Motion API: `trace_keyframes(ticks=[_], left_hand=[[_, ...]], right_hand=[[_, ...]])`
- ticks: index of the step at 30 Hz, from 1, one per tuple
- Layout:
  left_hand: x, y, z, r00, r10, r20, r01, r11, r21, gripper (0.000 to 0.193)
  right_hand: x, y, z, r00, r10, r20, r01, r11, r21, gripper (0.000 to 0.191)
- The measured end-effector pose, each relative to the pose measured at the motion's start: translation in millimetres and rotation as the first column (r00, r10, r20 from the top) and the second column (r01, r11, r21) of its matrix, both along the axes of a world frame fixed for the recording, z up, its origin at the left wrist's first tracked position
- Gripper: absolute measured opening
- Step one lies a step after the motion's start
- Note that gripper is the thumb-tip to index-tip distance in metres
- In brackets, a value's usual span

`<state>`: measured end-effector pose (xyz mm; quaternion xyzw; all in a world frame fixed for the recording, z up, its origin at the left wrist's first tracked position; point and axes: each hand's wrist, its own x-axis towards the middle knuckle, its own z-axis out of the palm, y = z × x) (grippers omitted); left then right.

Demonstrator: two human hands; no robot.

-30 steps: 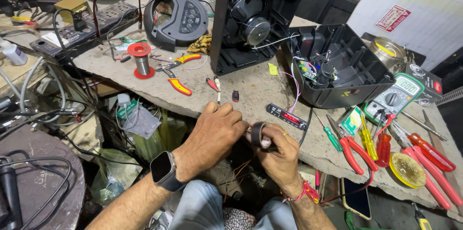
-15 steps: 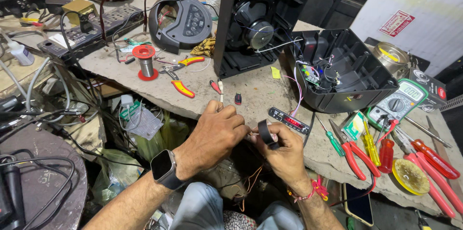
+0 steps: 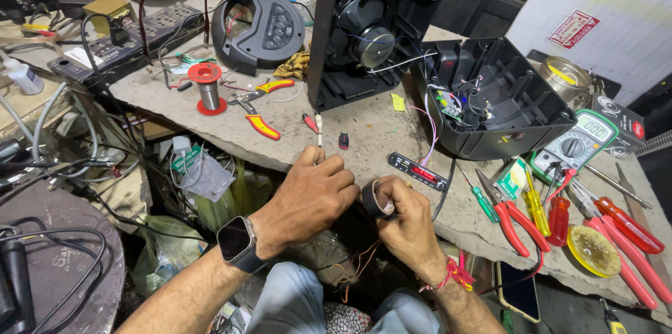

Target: The person twists exposed wire ends together, then uses a soldering iron and solder wire to join them. After soldering, the person wraps the connection with black electrical tape. The task is performed while seated with the components held in the hands.

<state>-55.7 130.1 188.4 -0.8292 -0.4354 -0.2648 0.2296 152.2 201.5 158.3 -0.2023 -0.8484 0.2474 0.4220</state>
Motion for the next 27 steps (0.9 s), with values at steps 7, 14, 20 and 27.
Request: trace_keyframes(ticks=[7,14,20,27], left_hand=[[-2.6,-3.1,-0.9,1.0,0.017,0.016,-0.019,0.995,0.094,0.015],[-3.8,-3.0,-2.6,0.999,0.027,0.024,-0.028,0.998,0.057,0.014],[-6.3,-1.6,-1.9,1.0,0.004,-0.013,-0.003,0.999,0.039,0.015],[-6.3,-1.4,-6.4,0.991,-0.001,0.131,0.0,1.0,0.008,0.021]], right_hand=[[-3.6,-0.2,2.5,0.997,-0.06,0.042,0.064,0.992,-0.108,0.025],[-1.7,3.8,2.8,1.0,-0.024,-0.004,0.024,0.996,-0.083,0.022],[-3.9,12.1,3.4,0.999,0.014,0.046,-0.011,0.997,-0.08,0.019],[-2.8,9.5,4.6,0.998,-0.025,0.053,0.03,0.995,-0.099,0.018]])
